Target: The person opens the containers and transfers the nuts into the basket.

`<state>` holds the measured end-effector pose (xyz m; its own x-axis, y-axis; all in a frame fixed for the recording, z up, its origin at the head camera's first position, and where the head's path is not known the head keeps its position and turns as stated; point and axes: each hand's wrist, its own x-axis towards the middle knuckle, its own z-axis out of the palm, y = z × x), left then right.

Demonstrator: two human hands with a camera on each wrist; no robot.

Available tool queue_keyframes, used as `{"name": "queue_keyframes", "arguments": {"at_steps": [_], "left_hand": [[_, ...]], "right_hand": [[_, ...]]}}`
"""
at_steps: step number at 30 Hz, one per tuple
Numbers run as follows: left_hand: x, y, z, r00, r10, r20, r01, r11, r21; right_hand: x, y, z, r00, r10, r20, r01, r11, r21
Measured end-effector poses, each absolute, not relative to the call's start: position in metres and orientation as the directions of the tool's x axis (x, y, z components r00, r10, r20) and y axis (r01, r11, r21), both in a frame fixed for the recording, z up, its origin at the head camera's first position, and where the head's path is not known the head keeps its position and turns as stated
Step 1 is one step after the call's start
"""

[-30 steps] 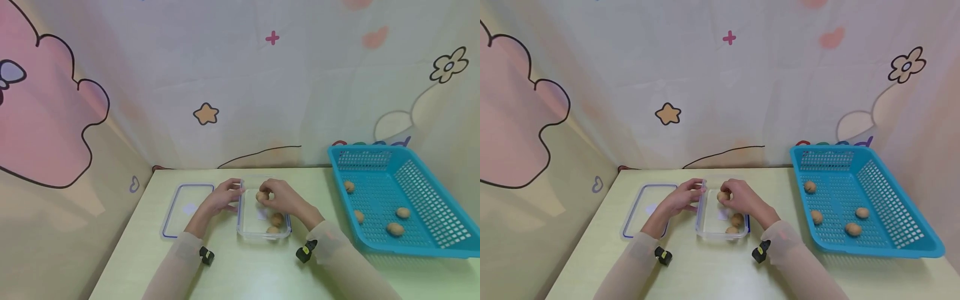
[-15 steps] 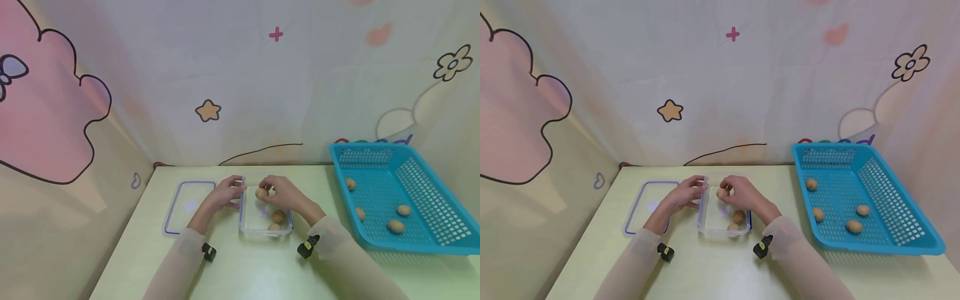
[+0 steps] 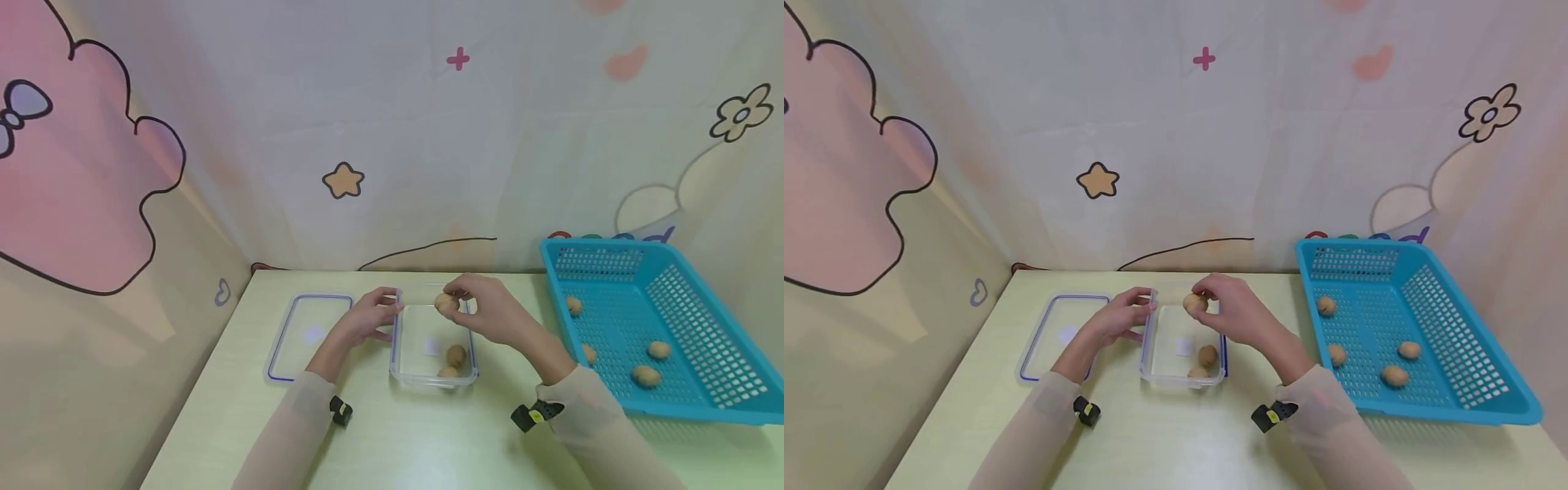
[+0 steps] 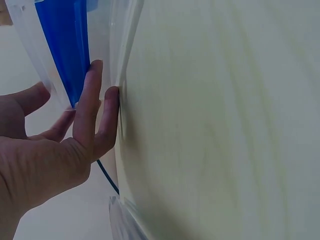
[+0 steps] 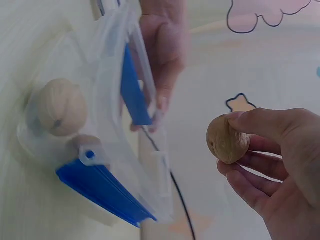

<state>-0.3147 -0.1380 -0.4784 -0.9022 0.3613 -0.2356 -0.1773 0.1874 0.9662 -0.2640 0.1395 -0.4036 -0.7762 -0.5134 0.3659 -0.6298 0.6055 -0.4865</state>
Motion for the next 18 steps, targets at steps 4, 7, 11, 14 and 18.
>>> {"name": "queue_keyframes", "arguments": {"at_steps": [4,7,11,14,18], "left_hand": [[-0.315,-0.14,-0.478,-0.907,0.35,-0.234,-0.178,0.185,0.966],[-0.317,-0.14,-0.479,-0.905,0.353,-0.236,-0.183,0.176,0.967],[-0.318,-0.139,-0.481,-0.903,0.355,-0.241,-0.189,0.174,0.966],[-0.318,-0.137,-0.482,-0.903,0.355,-0.244,-0.192,0.178,0.965],[-0.316,-0.136,-0.482,-0.904,0.349,-0.245,-0.191,0.182,0.965]], "right_hand": [[-0.254,0.159,-0.392,-0.745,-0.498,0.443,-0.665,0.604,-0.439],[-0.248,0.177,-0.385,-0.735,-0.465,0.493,-0.666,0.63,-0.399],[-0.238,0.204,-0.379,-0.746,-0.422,0.516,-0.633,0.69,-0.352],[-0.232,0.224,-0.375,-0.751,-0.4,0.525,-0.611,0.723,-0.324],[-0.227,0.25,-0.373,-0.764,-0.363,0.533,-0.576,0.757,-0.309]]}}
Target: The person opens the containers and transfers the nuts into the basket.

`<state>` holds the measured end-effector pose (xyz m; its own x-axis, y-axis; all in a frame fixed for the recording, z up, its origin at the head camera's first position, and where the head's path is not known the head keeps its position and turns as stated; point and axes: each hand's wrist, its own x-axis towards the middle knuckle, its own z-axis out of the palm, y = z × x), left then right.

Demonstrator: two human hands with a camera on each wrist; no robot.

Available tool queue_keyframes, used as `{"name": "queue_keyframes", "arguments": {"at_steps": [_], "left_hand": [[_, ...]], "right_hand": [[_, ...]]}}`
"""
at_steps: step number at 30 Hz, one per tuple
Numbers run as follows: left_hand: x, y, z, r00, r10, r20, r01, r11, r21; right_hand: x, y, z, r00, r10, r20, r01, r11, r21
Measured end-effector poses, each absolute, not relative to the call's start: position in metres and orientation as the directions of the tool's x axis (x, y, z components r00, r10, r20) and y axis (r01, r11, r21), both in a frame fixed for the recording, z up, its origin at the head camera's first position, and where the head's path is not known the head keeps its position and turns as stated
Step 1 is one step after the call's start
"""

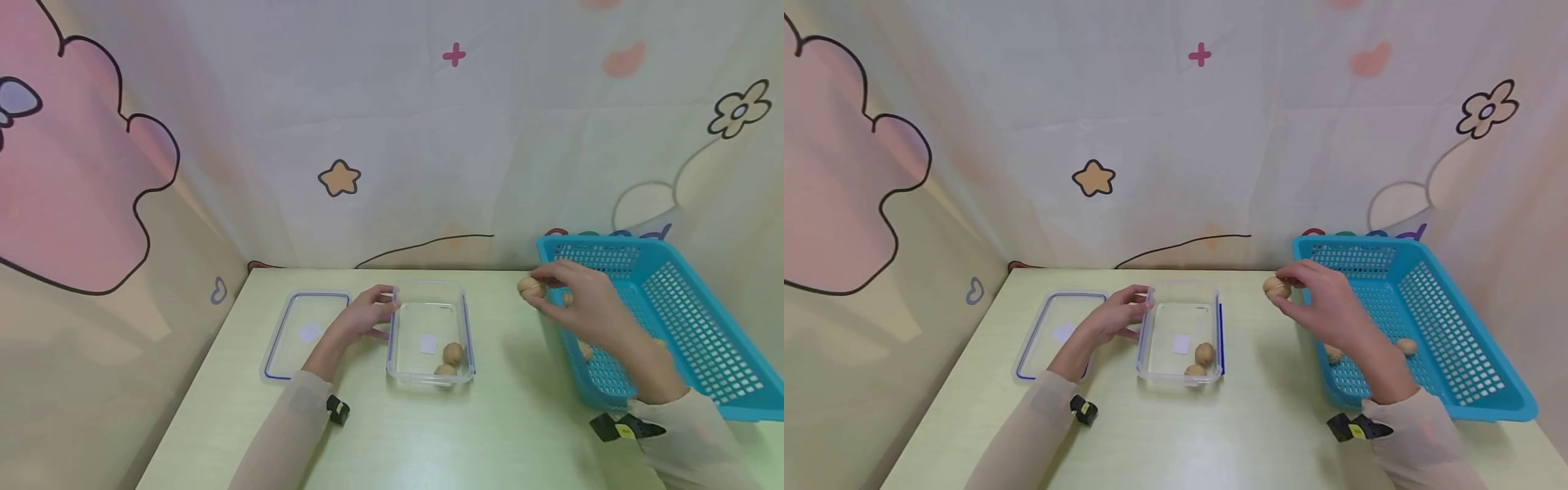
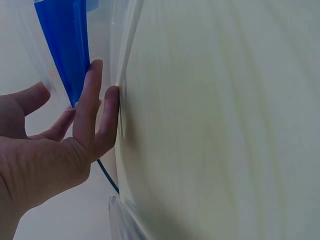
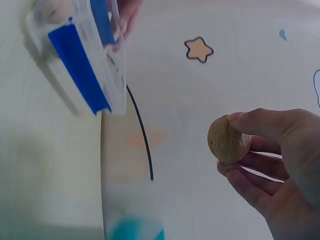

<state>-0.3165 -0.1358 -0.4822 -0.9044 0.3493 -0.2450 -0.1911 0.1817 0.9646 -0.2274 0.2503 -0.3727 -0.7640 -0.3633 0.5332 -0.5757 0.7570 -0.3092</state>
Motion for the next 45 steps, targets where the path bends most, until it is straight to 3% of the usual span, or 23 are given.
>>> {"name": "queue_keyframes", "arguments": {"at_steps": [8,15,24,45], "left_hand": [[-0.314,-0.136,-0.482,-0.905,0.35,-0.242,-0.186,0.186,0.965],[-0.314,-0.136,-0.481,-0.905,0.353,-0.239,-0.184,0.183,0.966],[-0.318,-0.138,-0.485,-0.906,0.353,-0.235,-0.18,0.182,0.967],[-0.315,-0.137,-0.483,-0.907,0.344,-0.245,-0.193,0.179,0.965]], "right_hand": [[-0.22,0.29,-0.374,-0.826,-0.277,0.491,-0.471,0.819,-0.329],[-0.222,0.313,-0.386,-0.832,-0.244,0.498,-0.439,0.838,-0.325],[-0.226,0.33,-0.403,-0.923,-0.142,0.357,-0.299,0.85,-0.434],[-0.218,0.325,-0.43,-0.937,-0.16,0.312,-0.294,0.845,-0.448]]}}
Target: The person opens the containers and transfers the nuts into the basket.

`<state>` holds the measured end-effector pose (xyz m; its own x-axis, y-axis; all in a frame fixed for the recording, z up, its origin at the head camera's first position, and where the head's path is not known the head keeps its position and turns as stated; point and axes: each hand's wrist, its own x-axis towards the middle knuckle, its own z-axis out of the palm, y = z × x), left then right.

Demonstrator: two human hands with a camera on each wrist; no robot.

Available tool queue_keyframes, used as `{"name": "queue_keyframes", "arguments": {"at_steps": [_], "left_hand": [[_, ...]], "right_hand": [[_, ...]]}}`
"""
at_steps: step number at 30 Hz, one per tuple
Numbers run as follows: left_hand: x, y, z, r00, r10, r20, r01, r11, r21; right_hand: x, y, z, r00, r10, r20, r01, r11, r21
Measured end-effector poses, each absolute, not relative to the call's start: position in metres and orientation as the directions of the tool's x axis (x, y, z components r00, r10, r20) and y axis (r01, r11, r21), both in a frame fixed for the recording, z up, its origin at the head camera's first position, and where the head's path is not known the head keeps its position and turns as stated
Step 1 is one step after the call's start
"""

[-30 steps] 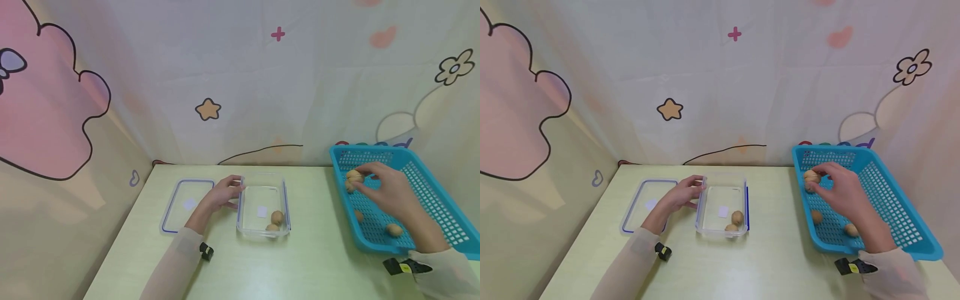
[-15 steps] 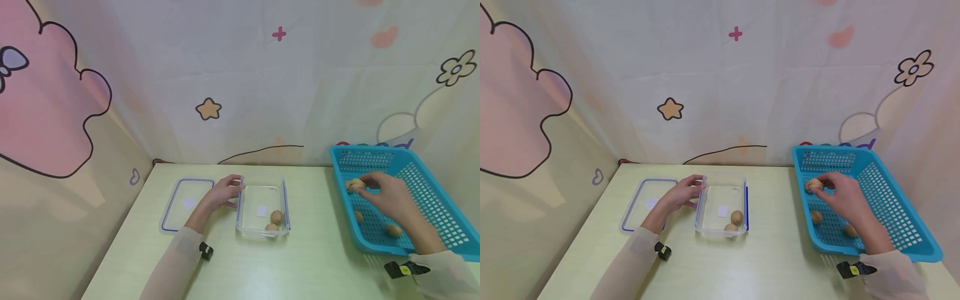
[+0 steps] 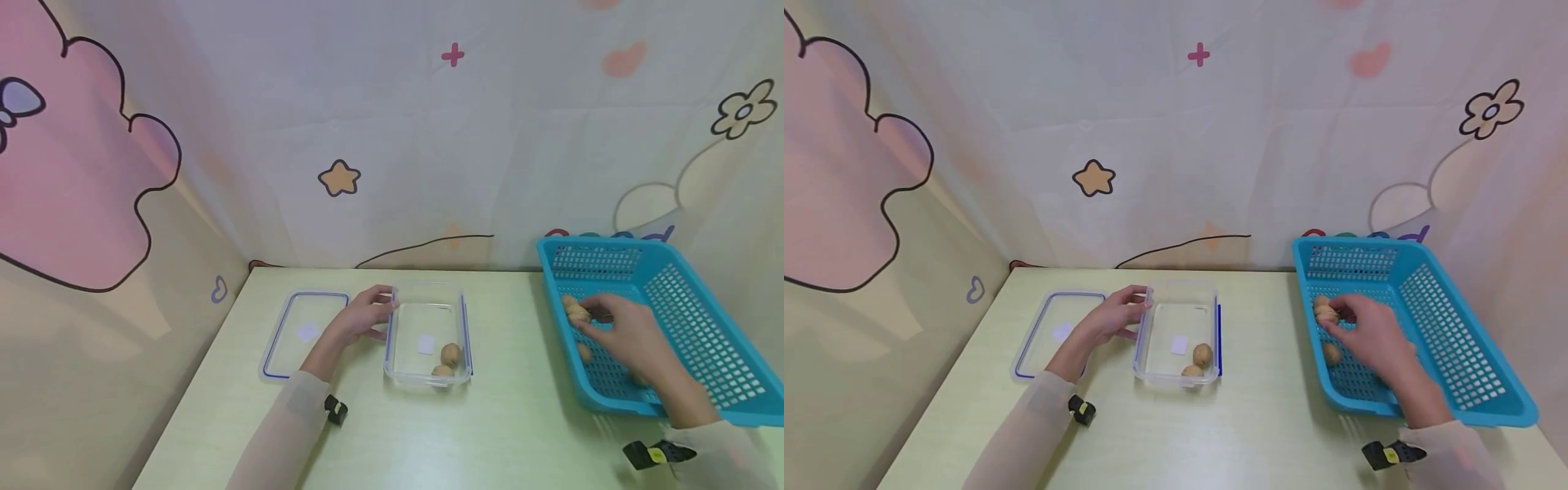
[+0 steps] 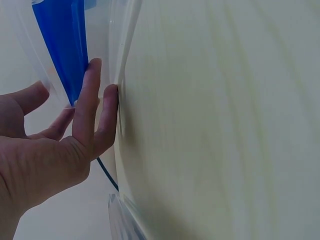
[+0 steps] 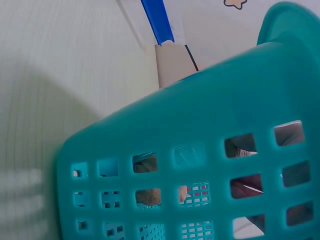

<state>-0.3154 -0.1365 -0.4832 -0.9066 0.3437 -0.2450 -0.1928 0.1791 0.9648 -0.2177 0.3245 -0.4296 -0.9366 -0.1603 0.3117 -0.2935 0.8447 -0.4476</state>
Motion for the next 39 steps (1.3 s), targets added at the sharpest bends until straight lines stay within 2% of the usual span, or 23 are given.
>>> {"name": "queue_keyframes", "arguments": {"at_steps": [27,34,39], "left_hand": [[-0.315,-0.135,-0.482,-0.907,0.332,-0.258,-0.199,0.2,0.959],[-0.315,-0.134,-0.485,-0.908,0.329,-0.259,-0.201,0.202,0.959],[-0.315,-0.136,-0.482,-0.909,0.33,-0.254,-0.196,0.198,0.96]], "right_hand": [[-0.219,0.331,-0.436,-0.96,-0.123,0.25,-0.235,0.84,-0.489],[-0.217,0.328,-0.43,-0.93,-0.129,0.344,-0.295,0.818,-0.493],[-0.217,0.302,-0.414,-0.885,-0.168,0.434,-0.384,0.792,-0.475]]}}
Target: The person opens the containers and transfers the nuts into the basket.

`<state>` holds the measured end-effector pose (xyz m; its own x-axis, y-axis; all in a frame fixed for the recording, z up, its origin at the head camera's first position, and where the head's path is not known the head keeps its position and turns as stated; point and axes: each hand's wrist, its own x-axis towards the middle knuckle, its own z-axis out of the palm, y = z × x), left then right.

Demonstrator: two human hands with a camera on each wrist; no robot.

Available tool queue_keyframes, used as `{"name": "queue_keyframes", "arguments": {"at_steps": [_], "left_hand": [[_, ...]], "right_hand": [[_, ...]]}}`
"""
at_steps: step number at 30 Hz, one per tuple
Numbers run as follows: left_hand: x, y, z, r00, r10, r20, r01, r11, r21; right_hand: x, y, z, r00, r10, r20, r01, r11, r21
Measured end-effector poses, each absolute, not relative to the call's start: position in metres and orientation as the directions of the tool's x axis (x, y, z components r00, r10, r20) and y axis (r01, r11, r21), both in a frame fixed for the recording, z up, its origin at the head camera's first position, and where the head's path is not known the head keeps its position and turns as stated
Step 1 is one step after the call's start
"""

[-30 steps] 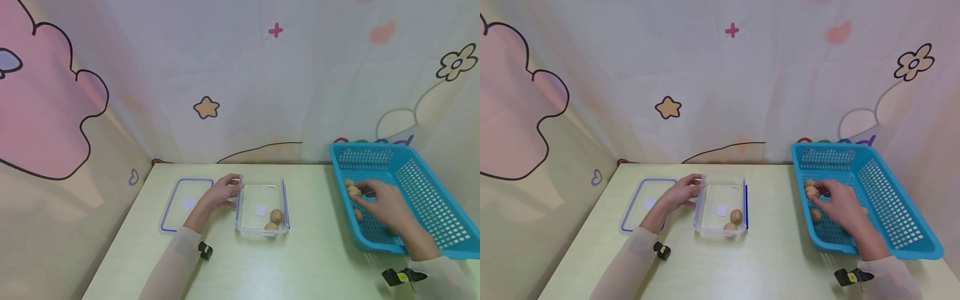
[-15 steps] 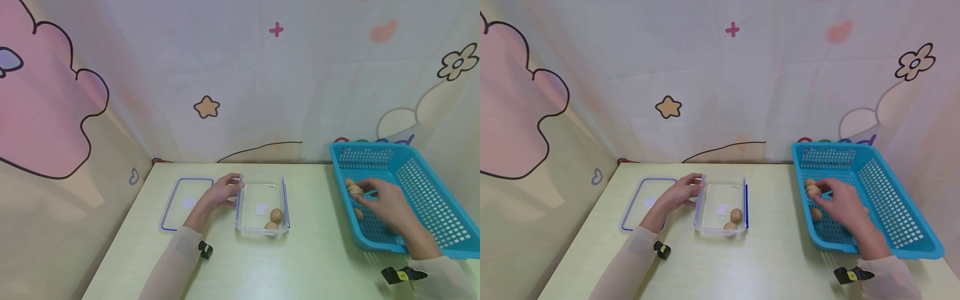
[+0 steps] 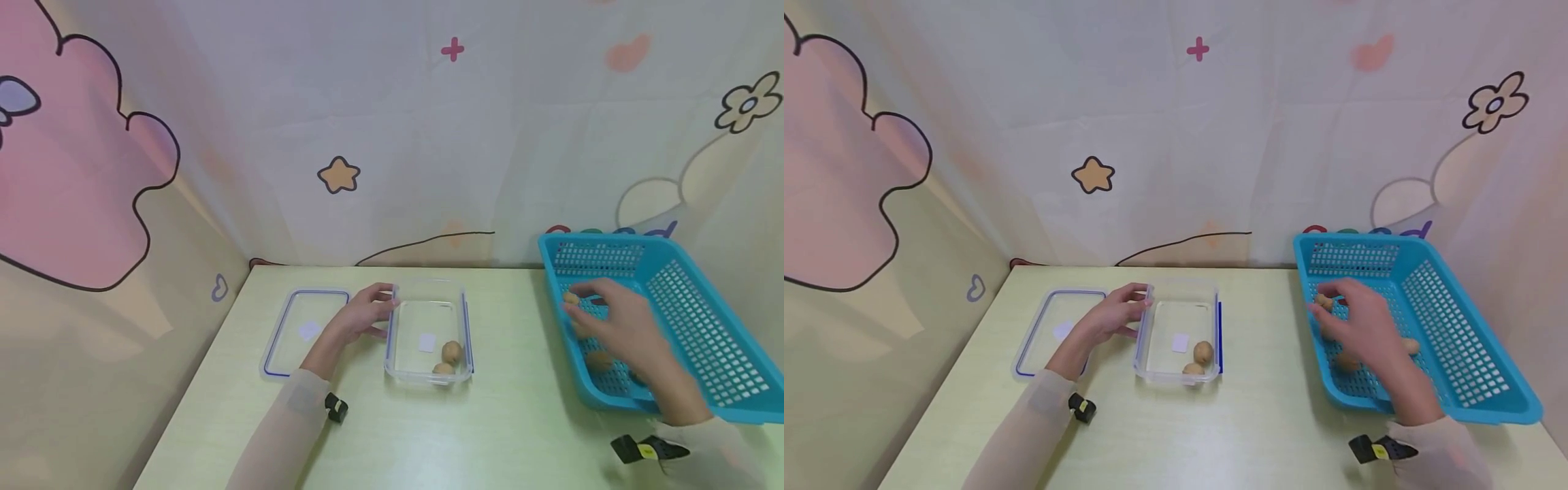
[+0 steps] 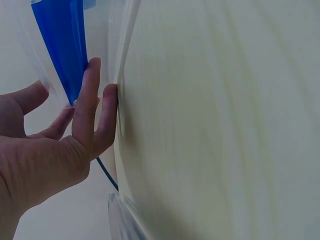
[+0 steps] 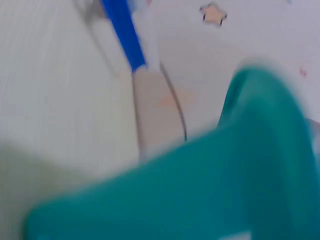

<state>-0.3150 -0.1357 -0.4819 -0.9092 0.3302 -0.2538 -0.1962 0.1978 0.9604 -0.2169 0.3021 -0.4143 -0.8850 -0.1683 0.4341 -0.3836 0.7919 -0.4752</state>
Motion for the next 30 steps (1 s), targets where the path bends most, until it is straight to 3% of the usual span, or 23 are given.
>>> {"name": "queue_keyframes", "arguments": {"at_steps": [5,12,21,30], "left_hand": [[-0.316,-0.135,-0.481,-0.908,0.331,-0.259,-0.205,0.189,0.96],[-0.317,-0.134,-0.482,-0.907,0.33,-0.262,-0.204,0.201,0.958],[-0.316,-0.135,-0.482,-0.907,0.332,-0.258,-0.202,0.194,0.96],[-0.315,-0.136,-0.481,-0.905,0.336,-0.26,-0.206,0.186,0.961]], "right_hand": [[-0.22,0.264,-0.399,-0.852,-0.248,0.461,-0.464,0.765,-0.446],[-0.226,0.219,-0.392,-0.86,-0.343,0.378,-0.494,0.744,-0.45],[-0.233,0.177,-0.391,-0.801,-0.539,0.261,-0.599,0.709,-0.373],[-0.243,0.151,-0.405,-0.775,-0.62,0.121,-0.616,0.698,-0.365]]}}
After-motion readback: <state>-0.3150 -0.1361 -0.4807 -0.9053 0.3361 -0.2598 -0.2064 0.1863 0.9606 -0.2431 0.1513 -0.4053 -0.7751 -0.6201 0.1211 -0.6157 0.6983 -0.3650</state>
